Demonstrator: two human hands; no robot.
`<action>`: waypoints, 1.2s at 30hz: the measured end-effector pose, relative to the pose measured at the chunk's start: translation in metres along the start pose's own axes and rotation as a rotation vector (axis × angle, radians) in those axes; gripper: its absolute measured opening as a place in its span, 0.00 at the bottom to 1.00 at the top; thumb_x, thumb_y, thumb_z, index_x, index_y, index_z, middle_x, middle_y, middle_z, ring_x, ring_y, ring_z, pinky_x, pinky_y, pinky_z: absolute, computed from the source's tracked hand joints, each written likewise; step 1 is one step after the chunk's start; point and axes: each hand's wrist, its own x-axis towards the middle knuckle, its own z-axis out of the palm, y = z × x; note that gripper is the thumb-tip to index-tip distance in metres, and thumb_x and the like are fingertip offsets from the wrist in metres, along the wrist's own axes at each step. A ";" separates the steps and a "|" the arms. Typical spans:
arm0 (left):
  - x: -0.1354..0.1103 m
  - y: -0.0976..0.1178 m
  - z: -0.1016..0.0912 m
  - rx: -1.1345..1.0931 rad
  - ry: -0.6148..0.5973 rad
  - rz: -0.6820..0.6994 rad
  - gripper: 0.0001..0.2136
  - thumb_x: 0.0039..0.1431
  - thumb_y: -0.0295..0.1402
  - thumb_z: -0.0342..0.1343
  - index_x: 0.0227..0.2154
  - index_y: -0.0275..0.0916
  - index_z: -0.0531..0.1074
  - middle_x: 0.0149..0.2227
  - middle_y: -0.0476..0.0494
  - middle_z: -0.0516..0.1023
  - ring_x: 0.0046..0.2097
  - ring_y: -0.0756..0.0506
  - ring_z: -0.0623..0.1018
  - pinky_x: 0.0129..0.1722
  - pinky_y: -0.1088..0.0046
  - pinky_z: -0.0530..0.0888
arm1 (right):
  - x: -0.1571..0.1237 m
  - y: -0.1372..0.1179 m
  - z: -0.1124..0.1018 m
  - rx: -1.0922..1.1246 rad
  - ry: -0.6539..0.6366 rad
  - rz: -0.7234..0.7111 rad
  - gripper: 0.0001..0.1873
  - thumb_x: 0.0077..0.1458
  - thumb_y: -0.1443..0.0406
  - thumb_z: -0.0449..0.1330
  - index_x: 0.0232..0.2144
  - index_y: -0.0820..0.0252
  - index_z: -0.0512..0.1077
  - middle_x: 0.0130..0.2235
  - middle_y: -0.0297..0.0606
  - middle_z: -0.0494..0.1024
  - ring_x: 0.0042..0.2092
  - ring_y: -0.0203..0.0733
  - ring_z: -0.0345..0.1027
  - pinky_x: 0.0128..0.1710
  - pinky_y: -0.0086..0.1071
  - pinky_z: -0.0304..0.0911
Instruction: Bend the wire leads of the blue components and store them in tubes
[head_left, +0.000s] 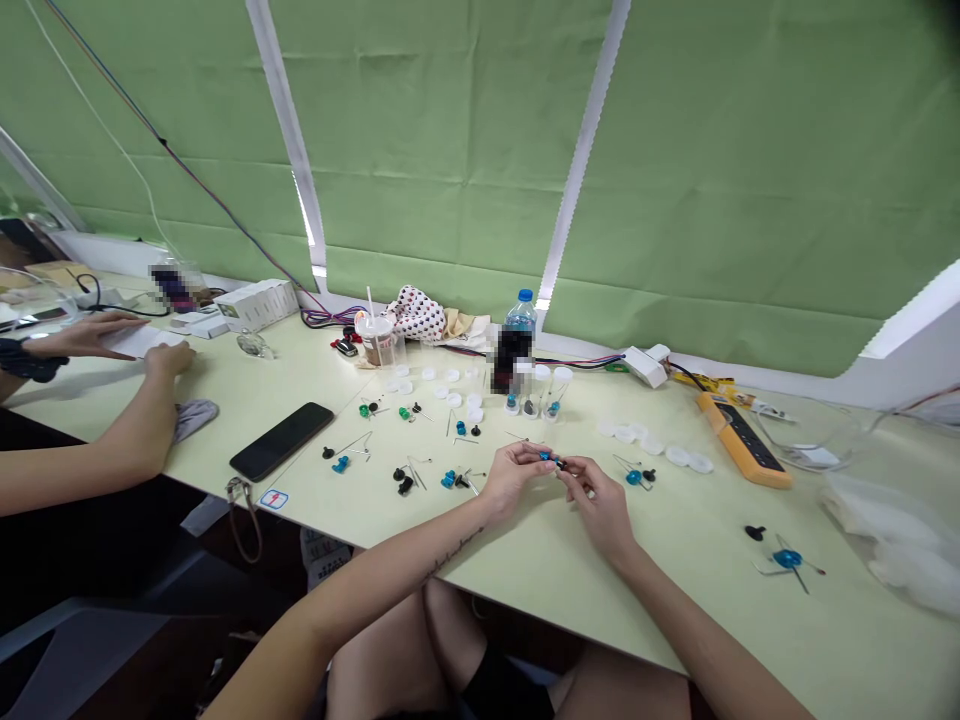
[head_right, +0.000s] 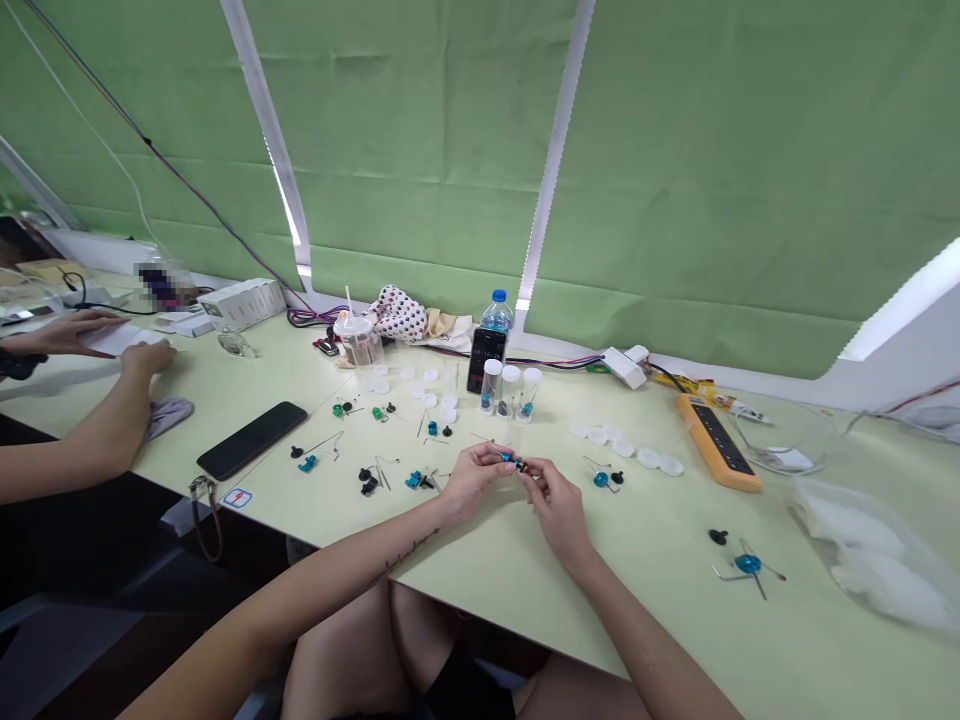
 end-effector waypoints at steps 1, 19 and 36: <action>0.000 0.000 0.000 -0.002 -0.002 -0.004 0.16 0.38 0.30 0.68 0.32 0.32 0.75 0.34 0.39 0.78 0.36 0.46 0.77 0.45 0.65 0.69 | 0.000 0.000 0.000 0.000 0.006 0.000 0.17 0.57 0.51 0.52 0.39 0.58 0.68 0.30 0.37 0.75 0.24 0.36 0.65 0.25 0.31 0.65; 0.000 0.004 0.002 0.055 0.082 0.013 0.16 0.36 0.31 0.69 0.31 0.33 0.75 0.29 0.42 0.78 0.33 0.48 0.75 0.39 0.69 0.69 | 0.002 0.005 0.002 0.057 -0.002 0.023 0.20 0.54 0.49 0.54 0.41 0.57 0.66 0.33 0.38 0.74 0.24 0.36 0.65 0.23 0.31 0.65; -0.002 0.007 0.006 0.045 0.078 0.045 0.15 0.35 0.30 0.69 0.30 0.34 0.75 0.31 0.41 0.78 0.34 0.47 0.76 0.40 0.67 0.69 | 0.003 0.005 0.002 0.069 -0.003 0.029 0.23 0.54 0.49 0.54 0.45 0.57 0.63 0.34 0.37 0.74 0.23 0.36 0.65 0.22 0.31 0.64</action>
